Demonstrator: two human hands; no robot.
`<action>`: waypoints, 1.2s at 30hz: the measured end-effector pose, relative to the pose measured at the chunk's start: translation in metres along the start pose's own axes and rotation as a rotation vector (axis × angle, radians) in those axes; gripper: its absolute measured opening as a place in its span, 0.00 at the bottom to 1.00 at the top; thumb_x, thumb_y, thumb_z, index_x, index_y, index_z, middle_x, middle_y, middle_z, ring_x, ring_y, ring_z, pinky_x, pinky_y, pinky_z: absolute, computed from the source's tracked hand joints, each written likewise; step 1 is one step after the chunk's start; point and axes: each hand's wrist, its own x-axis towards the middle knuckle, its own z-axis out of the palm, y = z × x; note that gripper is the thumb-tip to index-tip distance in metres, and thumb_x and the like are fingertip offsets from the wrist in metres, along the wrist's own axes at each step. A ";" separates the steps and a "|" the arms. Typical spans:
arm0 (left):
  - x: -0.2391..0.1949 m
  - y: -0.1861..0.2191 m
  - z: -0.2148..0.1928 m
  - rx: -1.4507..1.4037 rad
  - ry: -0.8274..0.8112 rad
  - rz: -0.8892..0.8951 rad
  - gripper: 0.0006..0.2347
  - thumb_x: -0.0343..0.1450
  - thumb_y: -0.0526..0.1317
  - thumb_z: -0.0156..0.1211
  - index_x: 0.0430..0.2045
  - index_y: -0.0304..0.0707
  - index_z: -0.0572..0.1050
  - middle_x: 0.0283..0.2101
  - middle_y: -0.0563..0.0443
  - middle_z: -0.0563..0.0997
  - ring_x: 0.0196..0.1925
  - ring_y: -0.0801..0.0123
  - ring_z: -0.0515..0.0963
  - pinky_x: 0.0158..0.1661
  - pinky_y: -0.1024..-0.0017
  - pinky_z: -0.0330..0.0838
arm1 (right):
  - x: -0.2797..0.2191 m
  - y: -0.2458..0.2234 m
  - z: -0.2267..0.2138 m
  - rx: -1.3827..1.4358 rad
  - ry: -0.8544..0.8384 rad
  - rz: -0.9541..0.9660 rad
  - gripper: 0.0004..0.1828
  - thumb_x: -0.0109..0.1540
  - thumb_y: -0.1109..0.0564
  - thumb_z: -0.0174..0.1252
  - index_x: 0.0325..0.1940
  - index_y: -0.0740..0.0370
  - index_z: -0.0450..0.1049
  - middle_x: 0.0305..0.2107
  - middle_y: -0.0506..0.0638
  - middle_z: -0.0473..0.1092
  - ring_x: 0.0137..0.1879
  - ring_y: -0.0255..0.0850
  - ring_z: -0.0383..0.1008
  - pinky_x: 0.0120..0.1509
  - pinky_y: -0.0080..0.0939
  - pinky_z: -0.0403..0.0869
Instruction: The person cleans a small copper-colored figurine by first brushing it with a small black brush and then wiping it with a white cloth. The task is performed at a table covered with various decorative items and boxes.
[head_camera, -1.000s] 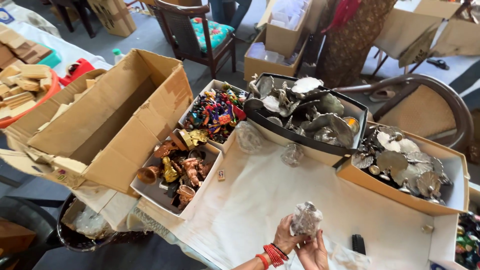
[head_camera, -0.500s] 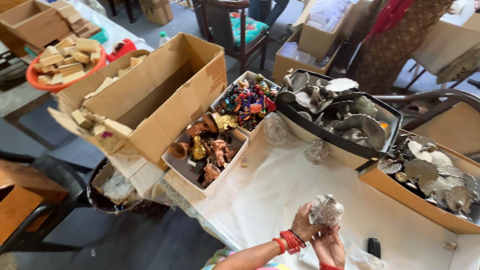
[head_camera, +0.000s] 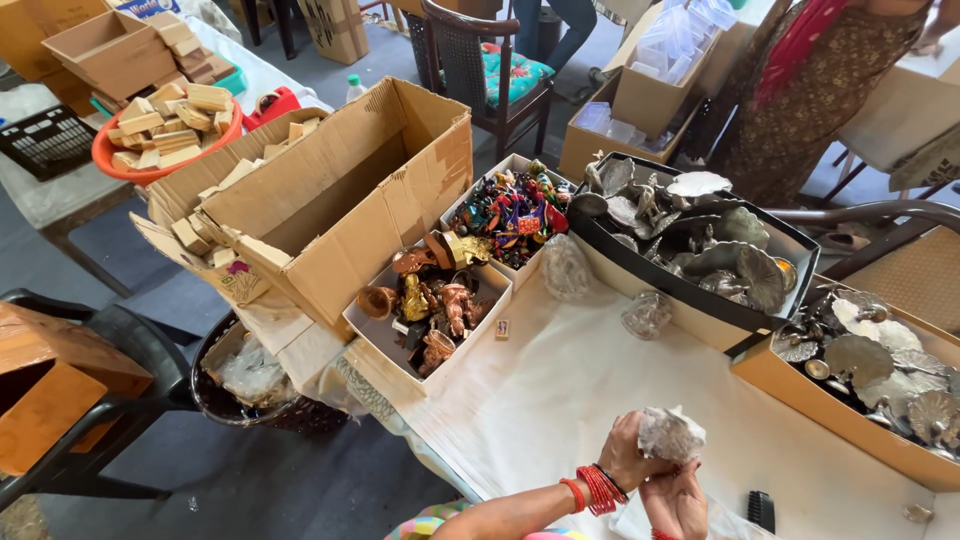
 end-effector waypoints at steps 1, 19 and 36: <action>0.001 0.004 -0.001 0.000 -0.002 0.001 0.27 0.61 0.44 0.78 0.53 0.37 0.75 0.53 0.42 0.80 0.57 0.46 0.77 0.61 0.55 0.70 | 0.000 -0.002 -0.002 0.001 0.000 -0.001 0.20 0.73 0.43 0.45 0.66 0.50 0.68 0.64 0.41 0.67 0.71 0.39 0.62 0.76 0.53 0.56; -0.013 -0.087 0.031 0.148 -0.232 -0.178 0.29 0.57 0.42 0.76 0.51 0.35 0.72 0.49 0.39 0.79 0.54 0.46 0.75 0.56 0.55 0.71 | 0.033 0.037 -0.087 0.242 0.189 0.138 0.18 0.63 0.46 0.54 0.56 0.50 0.74 0.52 0.44 0.73 0.63 0.43 0.68 0.71 0.74 0.56; 0.106 -0.159 0.086 0.138 -0.175 -0.267 0.23 0.61 0.36 0.69 0.50 0.33 0.69 0.51 0.37 0.75 0.52 0.44 0.76 0.53 0.57 0.73 | 0.191 -0.003 -0.099 0.105 0.188 0.151 0.15 0.63 0.54 0.56 0.54 0.46 0.70 0.48 0.44 0.73 0.55 0.41 0.70 0.65 0.64 0.65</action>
